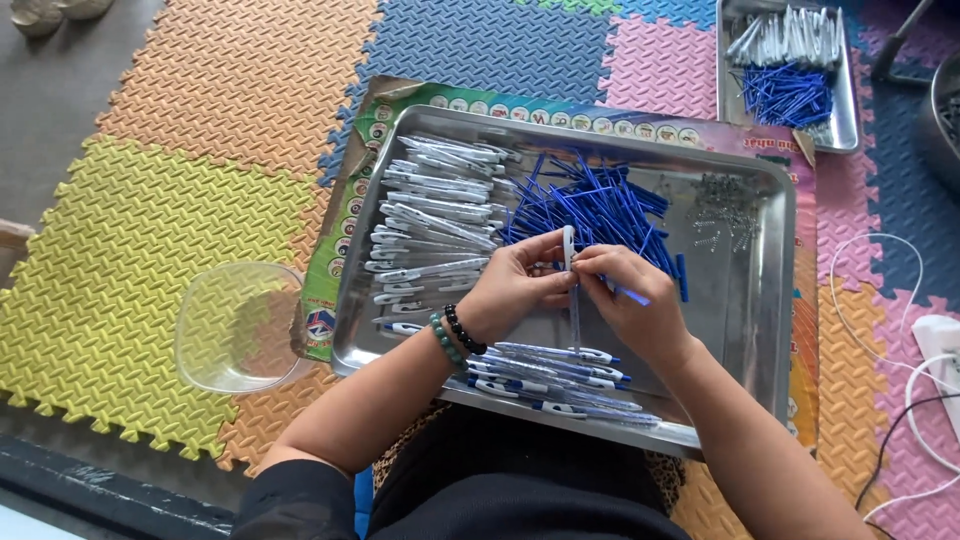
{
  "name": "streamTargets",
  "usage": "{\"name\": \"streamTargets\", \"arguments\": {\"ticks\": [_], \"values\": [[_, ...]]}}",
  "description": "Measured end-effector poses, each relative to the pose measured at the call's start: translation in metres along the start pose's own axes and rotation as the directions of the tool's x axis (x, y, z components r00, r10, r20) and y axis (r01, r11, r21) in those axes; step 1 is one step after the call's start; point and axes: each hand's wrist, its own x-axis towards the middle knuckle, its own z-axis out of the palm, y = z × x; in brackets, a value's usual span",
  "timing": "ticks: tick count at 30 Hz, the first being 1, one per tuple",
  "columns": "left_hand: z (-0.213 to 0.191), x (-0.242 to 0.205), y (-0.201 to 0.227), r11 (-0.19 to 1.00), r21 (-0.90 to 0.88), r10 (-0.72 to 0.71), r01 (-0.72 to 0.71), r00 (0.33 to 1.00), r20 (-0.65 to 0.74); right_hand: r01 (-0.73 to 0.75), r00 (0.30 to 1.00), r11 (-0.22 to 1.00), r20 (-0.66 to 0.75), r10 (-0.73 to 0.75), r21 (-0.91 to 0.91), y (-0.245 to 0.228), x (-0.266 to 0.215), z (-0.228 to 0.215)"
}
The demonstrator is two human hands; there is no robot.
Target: Assembling ballpoint pens by manually inserting ink refills into plastic barrels.
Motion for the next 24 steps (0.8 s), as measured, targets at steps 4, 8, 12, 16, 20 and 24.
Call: {"name": "streamTargets", "arguments": {"ticks": [4,8,12,16,20,24], "values": [[0.008,-0.007,0.016,1.0,0.019,-0.019,0.019,1.0,0.014,-0.255,0.963,0.908,-0.001,0.271,0.331,0.003,0.006,-0.004],[0.015,-0.013,0.022,0.995,0.101,-0.021,0.017,0.999,0.038,-0.425,0.874,0.759,0.007,0.485,0.494,0.004,0.013,-0.01],[0.019,-0.017,0.024,0.987,0.159,-0.048,0.033,0.995,0.088,-0.611,0.721,0.532,0.135,0.679,0.587,0.024,0.003,-0.005],[0.017,-0.016,0.029,0.975,0.219,-0.076,0.044,0.987,0.139,-0.665,0.652,0.426,0.198,0.732,0.614,0.024,0.009,-0.013],[0.014,-0.017,0.03,0.963,0.26,-0.126,0.072,0.973,0.195,-0.702,0.617,0.353,0.28,0.736,0.618,0.033,0.006,-0.017],[0.012,-0.015,0.032,0.959,0.266,-0.157,0.096,0.963,0.217,-0.669,0.676,0.427,0.26,0.689,0.608,0.039,0.006,-0.02]]}}
